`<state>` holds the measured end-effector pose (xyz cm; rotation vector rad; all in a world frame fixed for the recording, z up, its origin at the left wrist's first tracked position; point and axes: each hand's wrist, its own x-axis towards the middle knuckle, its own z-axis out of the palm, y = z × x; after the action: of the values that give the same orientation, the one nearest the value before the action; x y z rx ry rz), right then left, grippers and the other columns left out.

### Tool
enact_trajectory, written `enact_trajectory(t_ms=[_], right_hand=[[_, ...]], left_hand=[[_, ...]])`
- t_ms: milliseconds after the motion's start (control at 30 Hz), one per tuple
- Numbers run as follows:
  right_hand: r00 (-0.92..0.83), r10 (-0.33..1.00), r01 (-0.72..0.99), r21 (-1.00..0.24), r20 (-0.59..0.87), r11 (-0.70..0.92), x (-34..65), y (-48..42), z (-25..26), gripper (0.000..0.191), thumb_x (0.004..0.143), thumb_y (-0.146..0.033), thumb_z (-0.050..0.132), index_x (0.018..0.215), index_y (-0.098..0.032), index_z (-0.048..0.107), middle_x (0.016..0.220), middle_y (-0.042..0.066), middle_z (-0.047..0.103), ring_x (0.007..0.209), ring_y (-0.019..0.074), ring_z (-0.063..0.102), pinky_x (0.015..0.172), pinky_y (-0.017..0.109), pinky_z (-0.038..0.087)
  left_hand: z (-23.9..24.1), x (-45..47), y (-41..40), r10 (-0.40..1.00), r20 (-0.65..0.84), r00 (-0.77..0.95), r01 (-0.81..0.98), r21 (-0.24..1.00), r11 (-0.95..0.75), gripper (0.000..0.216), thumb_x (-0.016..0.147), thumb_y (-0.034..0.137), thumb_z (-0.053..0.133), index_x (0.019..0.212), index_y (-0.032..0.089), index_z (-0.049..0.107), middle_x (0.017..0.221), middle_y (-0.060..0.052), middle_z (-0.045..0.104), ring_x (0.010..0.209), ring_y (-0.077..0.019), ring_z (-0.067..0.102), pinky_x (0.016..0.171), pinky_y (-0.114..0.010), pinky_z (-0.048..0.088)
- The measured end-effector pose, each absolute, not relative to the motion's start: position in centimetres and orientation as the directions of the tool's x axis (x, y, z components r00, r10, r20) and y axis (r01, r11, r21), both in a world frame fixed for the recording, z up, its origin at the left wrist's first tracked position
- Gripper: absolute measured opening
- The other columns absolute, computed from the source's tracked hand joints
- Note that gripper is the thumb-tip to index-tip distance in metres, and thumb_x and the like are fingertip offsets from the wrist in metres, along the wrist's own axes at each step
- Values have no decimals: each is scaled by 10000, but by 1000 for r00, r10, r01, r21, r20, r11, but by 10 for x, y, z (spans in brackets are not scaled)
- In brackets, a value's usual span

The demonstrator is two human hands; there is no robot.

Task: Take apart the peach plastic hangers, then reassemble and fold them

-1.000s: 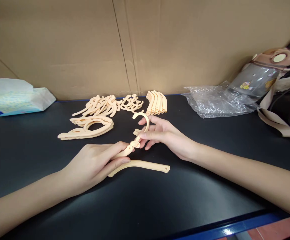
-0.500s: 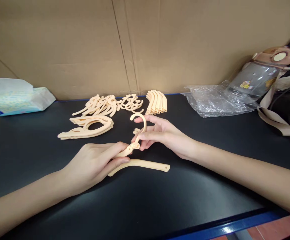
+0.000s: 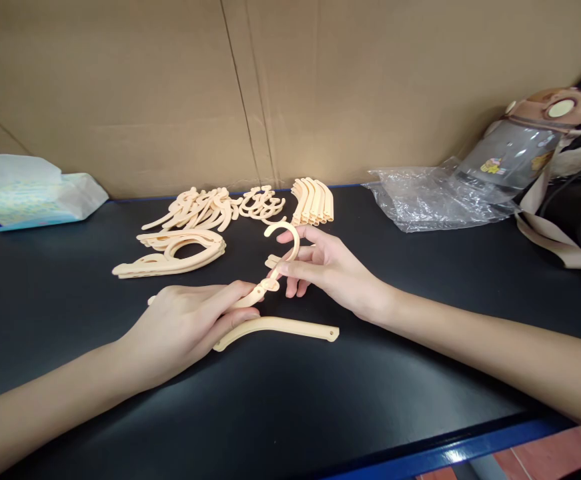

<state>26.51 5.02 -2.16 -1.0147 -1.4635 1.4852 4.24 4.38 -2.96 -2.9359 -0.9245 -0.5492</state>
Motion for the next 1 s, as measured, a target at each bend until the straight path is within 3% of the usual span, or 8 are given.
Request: enact_trajectory(t_ms=[133, 367, 1000], right_hand=[[-372, 928, 32, -999, -26, -15, 265, 51, -20, 331, 809, -276, 690, 1080, -203, 515, 754, -22, 678, 561, 101, 588, 638, 275, 484], [-411, 911, 57, -998, -47, -26, 267, 52, -19, 365, 828, -304, 673, 1136, -198, 509, 767, -6, 683, 561, 100, 574, 621, 270, 468], [-379, 925, 53, -997, 38, 62, 262, 49, -22, 474, 864, -264, 640, 1265, -207, 393, 737, -54, 625, 518, 78, 539, 552, 251, 473]], left_hand=[[-26, 43, 42, 566, 289, 772, 577, 52, -815, 300, 1022, 355, 300, 832, 200, 473, 603, 38, 561, 485, -105, 506, 471, -223, 259], [-26, 45, 40, 496, 382, 780, 546, -27, -837, 268, 1014, 325, 356, 844, 181, 505, 594, 37, 569, 470, -106, 516, 464, -225, 263], [-28, 45, 40, 478, 429, 766, 554, -65, -830, 256, 998, 298, 423, 871, 156, 594, 625, 30, 622, 530, -115, 600, 479, -240, 312]])
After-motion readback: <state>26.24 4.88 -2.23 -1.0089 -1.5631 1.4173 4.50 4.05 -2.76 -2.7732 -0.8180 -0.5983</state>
